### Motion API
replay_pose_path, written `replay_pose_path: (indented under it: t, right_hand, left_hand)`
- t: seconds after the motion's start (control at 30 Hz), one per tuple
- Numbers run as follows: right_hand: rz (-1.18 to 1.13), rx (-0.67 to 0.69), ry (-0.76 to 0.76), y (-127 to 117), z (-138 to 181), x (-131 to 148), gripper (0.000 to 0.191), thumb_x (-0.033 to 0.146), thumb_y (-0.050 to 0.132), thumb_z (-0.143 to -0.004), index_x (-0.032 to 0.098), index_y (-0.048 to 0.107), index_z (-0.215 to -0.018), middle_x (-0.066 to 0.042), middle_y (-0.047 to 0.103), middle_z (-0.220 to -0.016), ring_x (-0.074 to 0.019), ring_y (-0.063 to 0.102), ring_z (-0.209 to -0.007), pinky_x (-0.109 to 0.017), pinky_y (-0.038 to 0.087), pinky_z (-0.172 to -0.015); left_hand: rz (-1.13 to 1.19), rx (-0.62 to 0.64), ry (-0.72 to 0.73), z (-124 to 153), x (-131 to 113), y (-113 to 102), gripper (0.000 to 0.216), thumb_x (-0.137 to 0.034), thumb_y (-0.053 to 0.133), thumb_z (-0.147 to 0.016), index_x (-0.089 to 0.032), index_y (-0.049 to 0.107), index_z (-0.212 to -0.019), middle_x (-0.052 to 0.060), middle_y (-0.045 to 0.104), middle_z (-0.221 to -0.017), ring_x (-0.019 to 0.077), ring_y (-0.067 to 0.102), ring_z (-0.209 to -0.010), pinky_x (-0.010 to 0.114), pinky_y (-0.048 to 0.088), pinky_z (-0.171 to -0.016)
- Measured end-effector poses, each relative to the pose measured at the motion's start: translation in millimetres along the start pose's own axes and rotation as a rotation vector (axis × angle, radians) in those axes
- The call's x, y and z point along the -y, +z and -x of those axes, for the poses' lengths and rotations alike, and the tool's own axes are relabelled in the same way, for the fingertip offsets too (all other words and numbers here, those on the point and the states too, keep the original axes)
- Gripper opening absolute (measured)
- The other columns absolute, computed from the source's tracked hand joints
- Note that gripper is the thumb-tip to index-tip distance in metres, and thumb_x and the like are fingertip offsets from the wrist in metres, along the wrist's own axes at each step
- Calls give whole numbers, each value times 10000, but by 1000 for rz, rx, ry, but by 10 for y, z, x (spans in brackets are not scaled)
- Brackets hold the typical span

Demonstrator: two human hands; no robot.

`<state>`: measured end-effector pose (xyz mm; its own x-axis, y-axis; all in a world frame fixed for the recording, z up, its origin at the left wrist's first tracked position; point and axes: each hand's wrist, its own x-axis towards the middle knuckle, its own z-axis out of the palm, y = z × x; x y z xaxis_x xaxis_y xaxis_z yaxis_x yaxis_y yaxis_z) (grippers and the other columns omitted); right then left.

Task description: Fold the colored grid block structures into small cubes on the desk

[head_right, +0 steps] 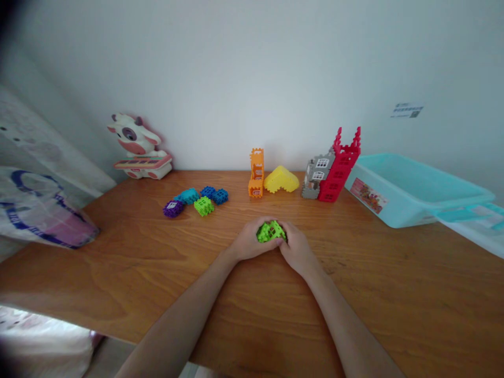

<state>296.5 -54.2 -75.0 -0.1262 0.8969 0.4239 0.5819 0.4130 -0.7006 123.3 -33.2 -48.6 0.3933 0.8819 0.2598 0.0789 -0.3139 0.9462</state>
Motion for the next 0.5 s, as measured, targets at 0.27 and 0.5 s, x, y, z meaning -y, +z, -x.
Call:
replay_pose_path:
  t: [0.27,0.5]
  right_hand:
    - [-57,-135,201,32,-60,-24,257,304,480,-886,191,688,-984,-78,726,-811,-227,676,-658,-370,550,-654]
    - [-316,-373,404,-45,-78,-153,487,576,551,-891,165,675,-1122,-116,748,-1018,-239,720,-832,-355,571,-685]
  left_hand:
    - [65,-192,-11,-5,21,-6,455,-244,829,-648,-241,665,-1073,34,665,-973,202,598,-921,299,439,-940]
    - [455,-418,-247,-164,127,-59,257,-231,644,-810,-218,621,-1066,4,621,-839,120,539,-680,216,468,-650]
